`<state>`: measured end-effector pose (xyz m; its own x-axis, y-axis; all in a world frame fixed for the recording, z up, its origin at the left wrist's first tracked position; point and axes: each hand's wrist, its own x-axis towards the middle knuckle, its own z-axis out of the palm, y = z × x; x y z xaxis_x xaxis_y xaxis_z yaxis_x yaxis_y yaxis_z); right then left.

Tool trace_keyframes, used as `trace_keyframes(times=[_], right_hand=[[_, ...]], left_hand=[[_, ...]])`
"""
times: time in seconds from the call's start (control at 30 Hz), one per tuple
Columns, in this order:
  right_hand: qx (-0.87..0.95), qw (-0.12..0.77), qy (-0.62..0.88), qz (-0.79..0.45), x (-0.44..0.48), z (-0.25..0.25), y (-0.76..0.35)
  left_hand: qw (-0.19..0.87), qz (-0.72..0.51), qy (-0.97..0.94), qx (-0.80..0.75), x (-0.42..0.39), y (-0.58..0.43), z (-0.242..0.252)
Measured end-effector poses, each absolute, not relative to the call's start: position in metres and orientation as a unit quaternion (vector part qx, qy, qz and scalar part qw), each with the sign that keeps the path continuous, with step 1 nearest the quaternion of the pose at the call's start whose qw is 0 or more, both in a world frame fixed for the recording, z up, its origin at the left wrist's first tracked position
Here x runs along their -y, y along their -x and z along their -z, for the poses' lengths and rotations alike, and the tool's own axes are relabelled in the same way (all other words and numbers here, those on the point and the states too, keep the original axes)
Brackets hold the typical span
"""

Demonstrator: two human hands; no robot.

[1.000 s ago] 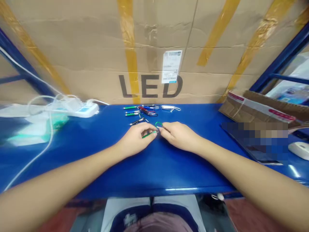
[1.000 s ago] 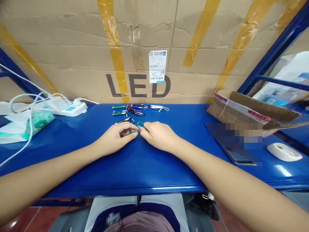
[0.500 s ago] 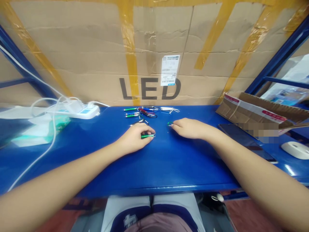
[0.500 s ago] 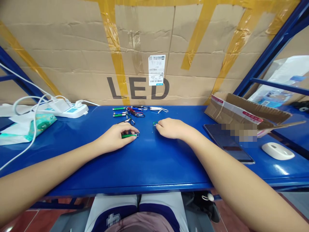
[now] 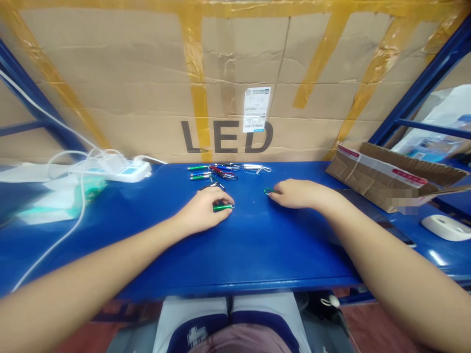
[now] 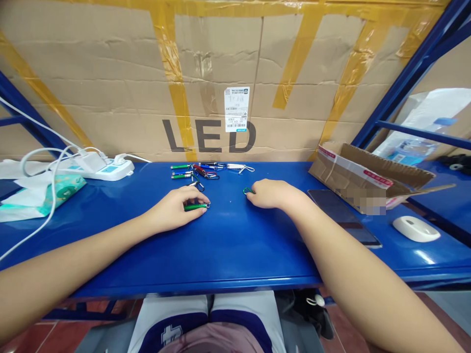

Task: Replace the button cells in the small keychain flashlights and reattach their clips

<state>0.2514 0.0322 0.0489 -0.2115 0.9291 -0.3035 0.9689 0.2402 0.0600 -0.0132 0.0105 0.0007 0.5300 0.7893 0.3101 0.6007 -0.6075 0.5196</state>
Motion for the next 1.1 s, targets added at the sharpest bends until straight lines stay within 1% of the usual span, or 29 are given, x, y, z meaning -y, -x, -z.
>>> trace_keyframes(times=[0.1,0.17,0.23,0.3,0.4,0.47,0.57,0.7,0.8,0.9,0.97,1.03,1.1], right_hand=[[-0.764,0.132,-0.629,0.058,-0.031,-0.049,-0.251],[-0.757,0.127,-0.639,0.047,-0.030,-0.049,-0.250],[-0.750,0.107,-0.652,0.027,-0.029,-0.049,-0.249],[-0.753,0.053,-0.655,0.012,-0.029,-0.046,-0.246],[-0.779,-0.074,-0.621,0.044,-0.027,-0.040,-0.237],[-0.788,-0.135,-0.594,0.087,-0.024,-0.035,-0.230],[-0.795,-0.171,-0.567,0.129,-0.020,-0.028,-0.221],[-0.792,-0.248,-0.528,0.180,-0.020,-0.021,-0.218],[-0.769,-0.315,-0.500,0.244,-0.022,-0.018,-0.216],[-0.727,-0.329,-0.473,0.373,-0.021,-0.019,-0.213],[-0.701,-0.318,-0.442,0.460,-0.018,-0.020,-0.210],[-0.680,-0.324,-0.410,0.514,-0.016,-0.021,-0.208],[-0.663,-0.345,-0.398,0.532,-0.014,-0.021,-0.207]], left_hand=[[0.156,-0.269,-0.857,-0.411,-0.012,0.016,-0.006],[0.103,-0.259,-0.870,-0.406,-0.018,0.023,-0.012],[0.026,-0.239,-0.883,-0.403,-0.027,0.033,-0.018],[-0.018,-0.233,-0.867,-0.440,-0.037,0.043,-0.021],[-0.023,-0.205,-0.843,-0.497,-0.047,0.052,-0.019],[-0.010,-0.190,-0.836,-0.514,-0.050,0.053,-0.014],[0.008,-0.190,-0.837,-0.514,-0.051,0.050,-0.008],[0.040,-0.270,-0.838,-0.473,-0.048,0.044,-0.007],[0.114,-0.342,-0.821,-0.442,-0.038,0.034,-0.009],[0.258,-0.391,-0.778,-0.418,-0.025,0.021,-0.010],[0.324,-0.402,-0.760,-0.395,-0.019,0.015,-0.008],[0.347,-0.405,-0.756,-0.379,-0.014,0.011,-0.006],[0.349,-0.407,-0.760,-0.369,-0.012,0.010,-0.004]])
